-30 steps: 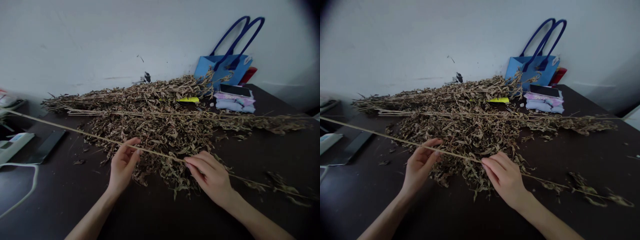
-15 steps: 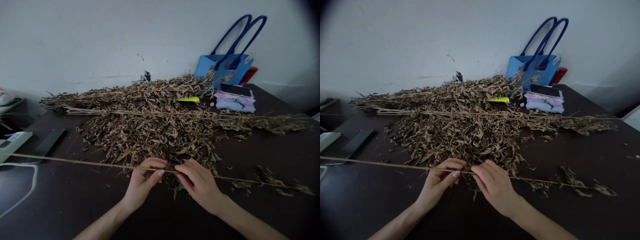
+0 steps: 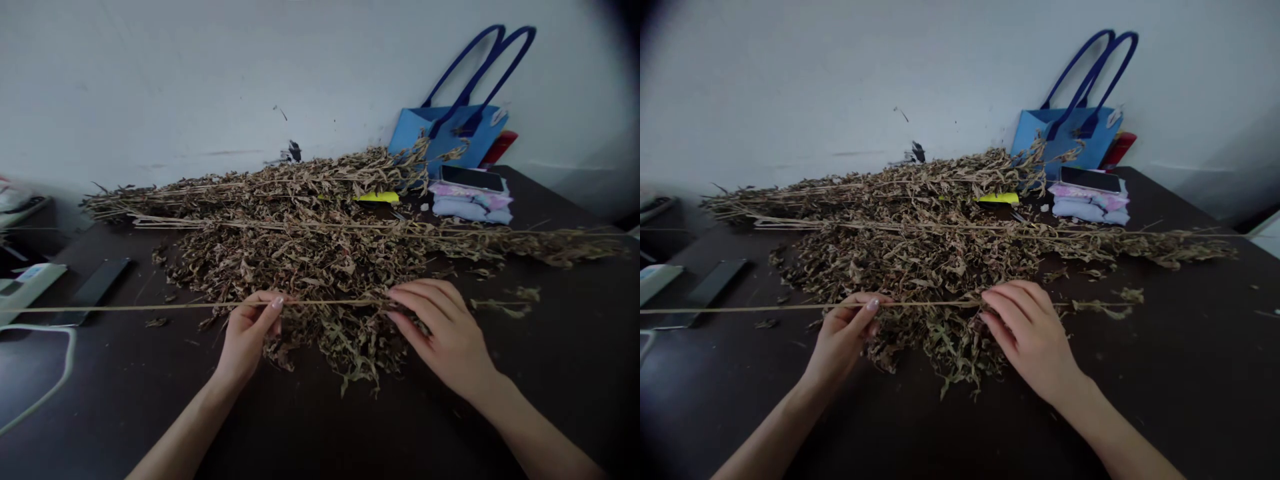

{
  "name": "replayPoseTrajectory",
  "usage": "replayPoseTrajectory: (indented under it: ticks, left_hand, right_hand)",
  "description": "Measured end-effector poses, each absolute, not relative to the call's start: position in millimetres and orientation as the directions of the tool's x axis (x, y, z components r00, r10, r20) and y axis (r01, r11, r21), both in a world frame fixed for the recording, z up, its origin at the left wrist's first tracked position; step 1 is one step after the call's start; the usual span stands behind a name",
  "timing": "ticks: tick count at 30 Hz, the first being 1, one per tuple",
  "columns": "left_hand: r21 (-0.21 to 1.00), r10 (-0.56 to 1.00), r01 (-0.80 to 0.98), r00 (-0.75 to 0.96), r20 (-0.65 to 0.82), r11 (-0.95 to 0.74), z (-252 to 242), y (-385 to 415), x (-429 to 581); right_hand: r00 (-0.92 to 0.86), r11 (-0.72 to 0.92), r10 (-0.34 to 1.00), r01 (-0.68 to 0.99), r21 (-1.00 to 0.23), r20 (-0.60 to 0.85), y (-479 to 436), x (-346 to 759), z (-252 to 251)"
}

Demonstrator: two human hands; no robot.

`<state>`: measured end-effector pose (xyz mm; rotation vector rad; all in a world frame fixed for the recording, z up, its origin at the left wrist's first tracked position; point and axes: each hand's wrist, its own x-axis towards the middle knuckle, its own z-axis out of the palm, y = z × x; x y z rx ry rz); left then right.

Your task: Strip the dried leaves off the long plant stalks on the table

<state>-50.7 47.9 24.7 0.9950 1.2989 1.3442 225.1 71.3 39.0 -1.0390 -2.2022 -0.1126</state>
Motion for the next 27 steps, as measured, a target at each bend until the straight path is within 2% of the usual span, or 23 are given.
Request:
replayPoseTrajectory:
  ticks: [6,12,20,27]
  left_hand:
    - [0.986,0.961,-0.156,-0.258,-0.096,0.056,29,54,-60]
    - [0.988,0.954,-0.150,-0.287,-0.084,0.042,28,58,-66]
    - [0.986,0.973,-0.161,-0.217,-0.083,0.048,29,57,-63]
    - [0.992,0.983,-0.023,-0.137,-0.124,0.122,26,53,-56]
  right_hand:
    - [-0.485,0.601,0.738,0.788,-0.131,0.470,89,245,29]
    - [-0.400,0.532,0.794,0.821,-0.206,0.457,92,248,21]
    - [-0.512,0.651,0.732,0.720,-0.240,0.449,91,242,22]
    - [-0.534,0.663,0.733,0.700,-0.266,0.422,86,236,20]
